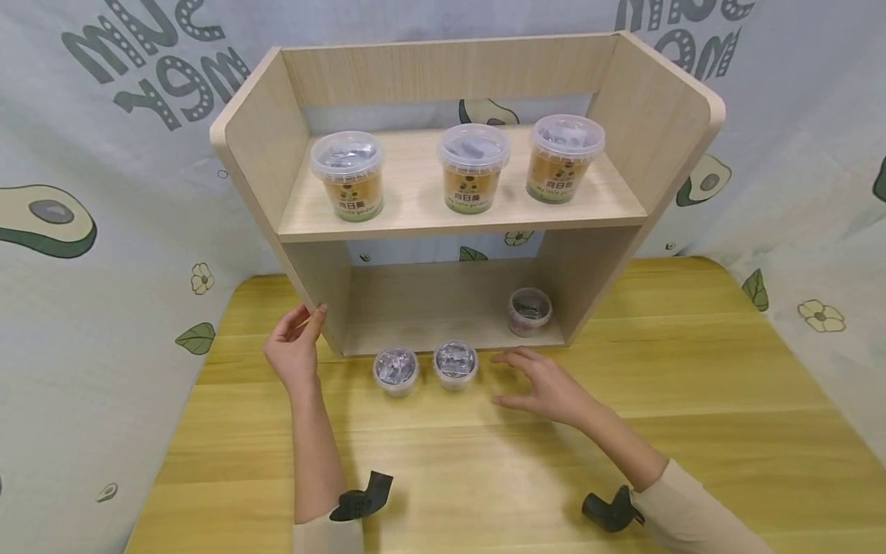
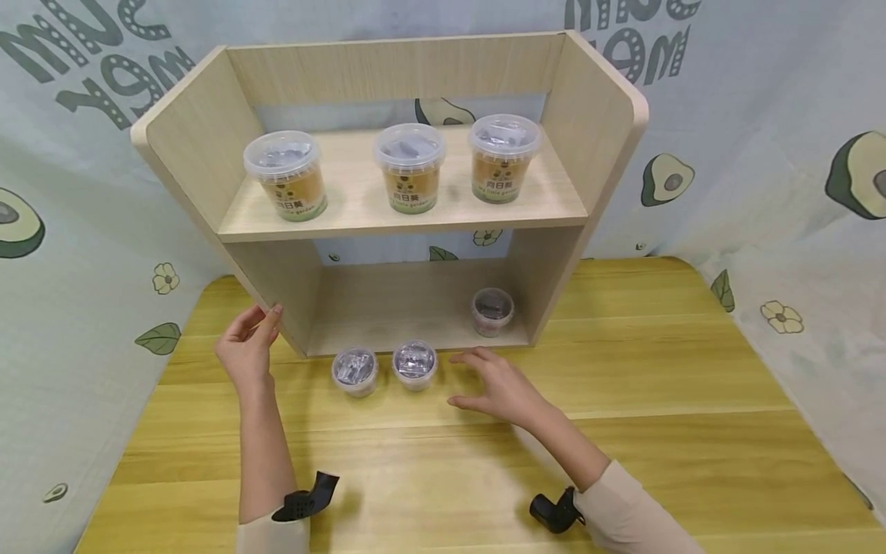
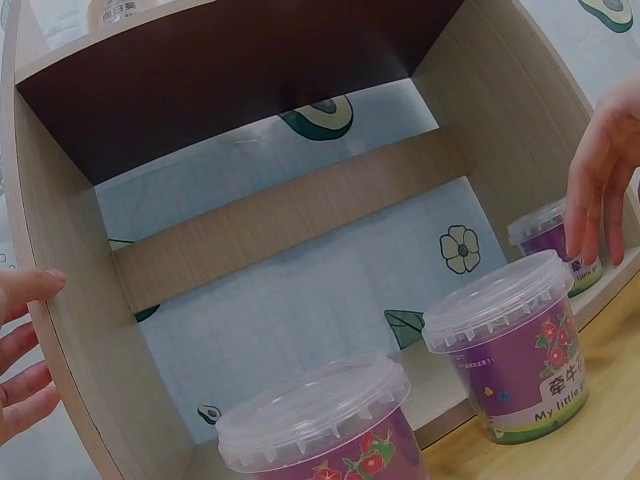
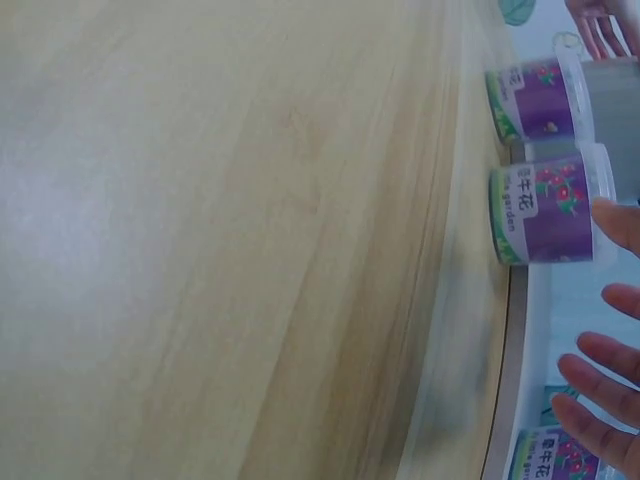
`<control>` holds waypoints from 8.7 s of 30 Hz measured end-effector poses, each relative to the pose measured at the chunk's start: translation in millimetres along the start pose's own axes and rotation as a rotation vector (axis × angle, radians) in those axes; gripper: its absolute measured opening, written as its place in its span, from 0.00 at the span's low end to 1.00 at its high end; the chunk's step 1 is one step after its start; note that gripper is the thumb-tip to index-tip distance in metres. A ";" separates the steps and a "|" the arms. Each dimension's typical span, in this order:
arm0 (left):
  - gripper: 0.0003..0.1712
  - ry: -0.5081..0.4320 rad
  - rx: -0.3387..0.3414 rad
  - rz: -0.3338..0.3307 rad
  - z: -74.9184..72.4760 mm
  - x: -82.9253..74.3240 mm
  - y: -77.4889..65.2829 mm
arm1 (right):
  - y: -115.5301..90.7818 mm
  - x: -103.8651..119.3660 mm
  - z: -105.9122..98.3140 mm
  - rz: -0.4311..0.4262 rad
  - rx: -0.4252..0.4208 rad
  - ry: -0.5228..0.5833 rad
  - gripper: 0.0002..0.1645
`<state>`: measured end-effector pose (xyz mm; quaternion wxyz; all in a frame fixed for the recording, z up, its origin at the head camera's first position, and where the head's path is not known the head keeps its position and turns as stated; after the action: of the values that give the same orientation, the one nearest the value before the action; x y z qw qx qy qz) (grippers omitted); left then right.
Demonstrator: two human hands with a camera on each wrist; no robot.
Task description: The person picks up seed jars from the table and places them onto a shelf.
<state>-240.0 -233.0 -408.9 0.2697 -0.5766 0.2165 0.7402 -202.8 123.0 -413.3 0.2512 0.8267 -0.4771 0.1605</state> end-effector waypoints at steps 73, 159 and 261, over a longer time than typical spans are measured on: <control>0.15 -0.004 0.016 -0.024 2.0 -0.3 -0.7 | 68.4 54.5 23.5 -0.076 0.158 -0.112 0.38; 0.13 0.000 0.006 0.002 1.5 0.5 1.0 | 123.9 -2.1 15.0 0.088 0.206 -0.137 0.42; 0.14 -0.005 -0.003 -0.005 -0.4 1.7 1.1 | 76.6 23.3 -7.5 -0.019 0.069 -0.176 0.19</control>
<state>-240.8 -233.9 -410.6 0.2714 -0.5755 0.2133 0.7414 -258.1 78.7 -375.2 0.1813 0.8502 -0.4838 0.1009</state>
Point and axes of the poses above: each hand's wrist, its own y-axis towards the middle knuckle, its own z-axis out of the palm, x = y × z, the point moved 9 cm from there along y, towards the middle knuckle, and after that the axes turned 8 degrees about -x, right-handed, at the moved point
